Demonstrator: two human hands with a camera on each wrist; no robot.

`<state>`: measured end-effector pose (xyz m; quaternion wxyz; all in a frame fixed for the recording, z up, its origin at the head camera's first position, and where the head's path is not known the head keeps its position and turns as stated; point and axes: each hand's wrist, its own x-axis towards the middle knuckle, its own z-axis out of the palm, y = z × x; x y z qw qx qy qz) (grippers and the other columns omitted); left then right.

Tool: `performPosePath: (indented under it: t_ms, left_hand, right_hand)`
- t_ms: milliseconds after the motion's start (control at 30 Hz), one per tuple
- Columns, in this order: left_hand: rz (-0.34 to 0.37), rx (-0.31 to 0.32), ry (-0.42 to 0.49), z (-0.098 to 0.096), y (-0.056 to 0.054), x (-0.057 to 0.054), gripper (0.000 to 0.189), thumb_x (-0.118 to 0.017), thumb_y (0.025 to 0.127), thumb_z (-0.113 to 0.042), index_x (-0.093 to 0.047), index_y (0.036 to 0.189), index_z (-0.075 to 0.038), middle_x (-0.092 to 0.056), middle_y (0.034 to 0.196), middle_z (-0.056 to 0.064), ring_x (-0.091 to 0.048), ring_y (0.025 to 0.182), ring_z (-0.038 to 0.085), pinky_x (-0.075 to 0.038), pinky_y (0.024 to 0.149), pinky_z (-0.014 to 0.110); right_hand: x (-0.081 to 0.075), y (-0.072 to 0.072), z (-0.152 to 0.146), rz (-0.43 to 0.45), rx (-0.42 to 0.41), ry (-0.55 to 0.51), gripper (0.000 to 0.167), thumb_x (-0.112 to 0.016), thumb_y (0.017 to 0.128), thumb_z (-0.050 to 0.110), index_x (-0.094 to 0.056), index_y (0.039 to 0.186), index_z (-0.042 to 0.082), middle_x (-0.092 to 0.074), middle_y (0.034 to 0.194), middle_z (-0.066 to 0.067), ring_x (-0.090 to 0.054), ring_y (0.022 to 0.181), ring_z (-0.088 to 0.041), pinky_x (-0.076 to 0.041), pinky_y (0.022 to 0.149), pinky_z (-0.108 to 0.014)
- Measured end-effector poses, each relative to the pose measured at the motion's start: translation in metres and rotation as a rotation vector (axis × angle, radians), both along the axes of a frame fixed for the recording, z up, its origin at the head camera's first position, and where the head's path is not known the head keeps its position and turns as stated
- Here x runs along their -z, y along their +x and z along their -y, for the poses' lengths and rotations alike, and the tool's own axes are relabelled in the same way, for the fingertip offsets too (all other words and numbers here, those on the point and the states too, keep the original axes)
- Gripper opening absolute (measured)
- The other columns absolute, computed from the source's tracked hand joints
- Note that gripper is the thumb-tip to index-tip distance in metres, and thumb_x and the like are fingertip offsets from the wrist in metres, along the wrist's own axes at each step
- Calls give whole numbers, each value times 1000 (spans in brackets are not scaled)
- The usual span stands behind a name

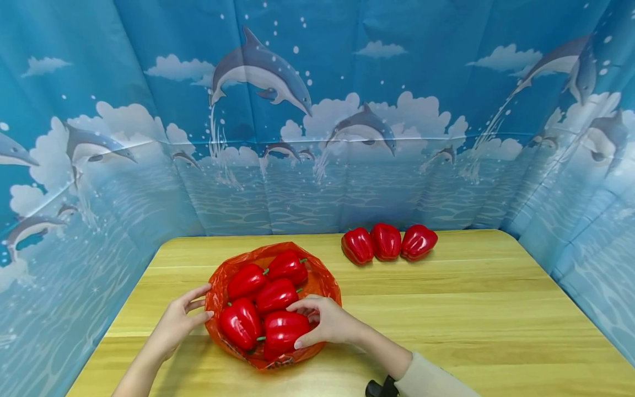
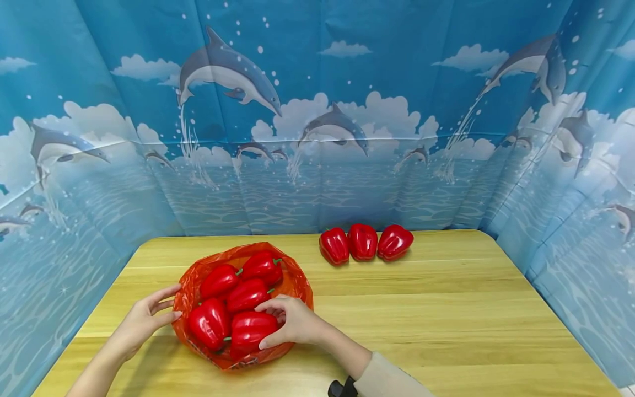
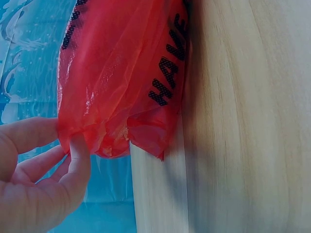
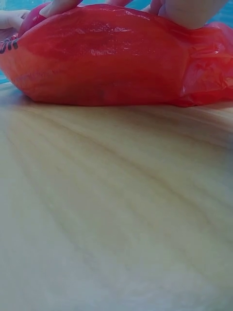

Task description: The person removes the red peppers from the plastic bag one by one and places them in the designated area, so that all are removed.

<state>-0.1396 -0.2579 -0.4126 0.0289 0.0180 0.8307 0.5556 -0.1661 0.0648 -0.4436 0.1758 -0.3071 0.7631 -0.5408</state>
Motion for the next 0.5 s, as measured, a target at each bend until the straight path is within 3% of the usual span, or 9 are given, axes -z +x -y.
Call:
performPosePath:
  t_ms: [500]
  left_hand:
    - [10, -3, -23, 0, 0, -2, 58, -60, 84, 6, -36, 137, 10, -40, 136, 29, -43, 119, 41, -51, 77, 26]
  right_hand:
    - [-12, -3, -4, -11, 7, -14, 51, -80, 72, 14, -61, 120, 17, -57, 108, 2, -51, 101, -17, -48, 85, -30]
